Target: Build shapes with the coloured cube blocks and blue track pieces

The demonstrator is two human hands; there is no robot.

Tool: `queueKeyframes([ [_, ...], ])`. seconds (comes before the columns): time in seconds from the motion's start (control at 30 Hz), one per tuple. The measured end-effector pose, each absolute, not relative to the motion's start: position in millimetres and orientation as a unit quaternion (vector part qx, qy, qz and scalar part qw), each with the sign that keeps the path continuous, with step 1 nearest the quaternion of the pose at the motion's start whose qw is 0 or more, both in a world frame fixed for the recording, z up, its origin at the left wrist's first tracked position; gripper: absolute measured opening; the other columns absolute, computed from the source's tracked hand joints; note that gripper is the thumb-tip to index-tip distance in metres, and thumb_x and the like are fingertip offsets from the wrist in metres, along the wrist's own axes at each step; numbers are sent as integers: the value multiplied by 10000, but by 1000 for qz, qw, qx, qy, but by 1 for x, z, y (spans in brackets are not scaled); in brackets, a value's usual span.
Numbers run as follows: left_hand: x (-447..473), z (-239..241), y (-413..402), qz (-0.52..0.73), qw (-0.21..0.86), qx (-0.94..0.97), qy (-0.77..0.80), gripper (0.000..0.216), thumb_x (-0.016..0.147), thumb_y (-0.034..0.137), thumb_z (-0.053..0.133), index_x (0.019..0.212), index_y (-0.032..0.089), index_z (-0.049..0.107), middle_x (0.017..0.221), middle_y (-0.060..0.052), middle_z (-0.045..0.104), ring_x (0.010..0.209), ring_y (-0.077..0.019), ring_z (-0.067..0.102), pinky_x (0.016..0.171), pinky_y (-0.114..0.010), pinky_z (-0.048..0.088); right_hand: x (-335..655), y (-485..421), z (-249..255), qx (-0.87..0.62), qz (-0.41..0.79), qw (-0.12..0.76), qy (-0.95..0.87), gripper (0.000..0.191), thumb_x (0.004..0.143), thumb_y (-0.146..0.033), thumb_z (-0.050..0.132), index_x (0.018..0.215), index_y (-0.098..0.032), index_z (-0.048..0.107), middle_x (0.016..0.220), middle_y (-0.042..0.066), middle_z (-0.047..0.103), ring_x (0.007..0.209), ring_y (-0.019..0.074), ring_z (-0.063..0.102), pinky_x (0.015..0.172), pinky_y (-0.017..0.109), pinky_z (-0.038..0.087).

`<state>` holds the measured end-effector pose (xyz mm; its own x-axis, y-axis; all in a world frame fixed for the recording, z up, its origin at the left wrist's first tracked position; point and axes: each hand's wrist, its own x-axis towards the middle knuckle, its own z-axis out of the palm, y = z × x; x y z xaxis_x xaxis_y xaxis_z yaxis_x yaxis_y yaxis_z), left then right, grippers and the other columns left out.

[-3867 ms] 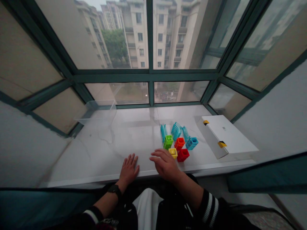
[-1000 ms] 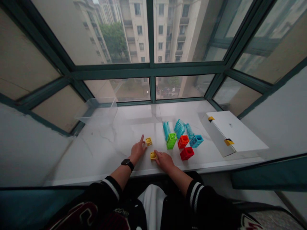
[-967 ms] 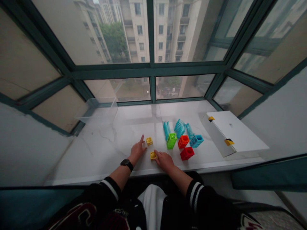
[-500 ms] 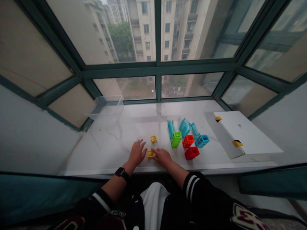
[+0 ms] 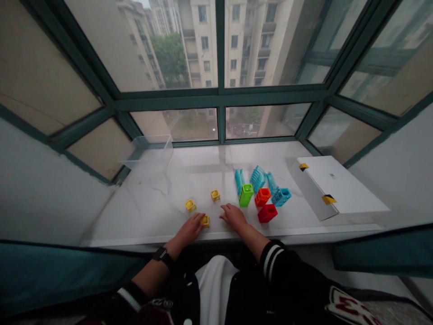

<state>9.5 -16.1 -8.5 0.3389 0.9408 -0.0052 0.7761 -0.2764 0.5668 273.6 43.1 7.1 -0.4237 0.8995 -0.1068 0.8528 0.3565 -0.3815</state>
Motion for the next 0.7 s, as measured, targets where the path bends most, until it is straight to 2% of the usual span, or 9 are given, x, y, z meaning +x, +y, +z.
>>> queueKeyframes([
  [0.13,10,-5,-23,173,255,777,549,505,989,200,527,1492,208,484,1501,-122,559,1399,-222,537,1228,-425,416,268,39,20,-556,150,74,-814,509,966,-403,697,1429,-218,598,1402,159,624,1255,296,592,1089,422,463],
  [0.23,10,-4,-27,193,257,766,556,549,993,254,540,1531,192,447,1558,-134,515,1448,-243,497,1252,-456,390,277,28,40,-554,138,137,-809,461,987,-378,643,1413,-204,620,1421,161,608,1274,309,567,1108,454,448],
  [0.37,1,0,-33,250,244,744,570,541,1013,336,529,1530,196,451,1552,-137,529,1458,-253,493,1257,-481,387,326,11,78,-535,96,273,-794,319,1018,-338,552,1270,-218,707,1273,131,663,1230,301,568,1121,472,430],
  [0.47,-6,6,-38,297,225,724,581,476,1026,364,501,1480,219,508,1481,-124,595,1382,-244,568,1222,-473,436,380,4,96,-597,13,333,-730,278,1011,-362,542,1170,-226,725,1184,127,657,1175,313,577,1087,503,442],
  [0.57,-7,14,-42,327,226,708,584,425,1033,388,485,1425,240,554,1414,-108,643,1278,-231,636,1157,-458,502,422,4,92,-651,-23,330,-684,320,977,-415,563,1173,-194,684,1142,141,637,1144,318,583,1056,497,465],
  [0.7,-2,23,-45,340,236,696,587,391,1029,398,472,1358,235,608,1336,-99,691,1230,-229,659,1120,-446,531,438,6,69,-697,23,272,-663,404,910,-550,610,1100,-195,629,1113,136,628,1055,300,626,928,440,531],
])
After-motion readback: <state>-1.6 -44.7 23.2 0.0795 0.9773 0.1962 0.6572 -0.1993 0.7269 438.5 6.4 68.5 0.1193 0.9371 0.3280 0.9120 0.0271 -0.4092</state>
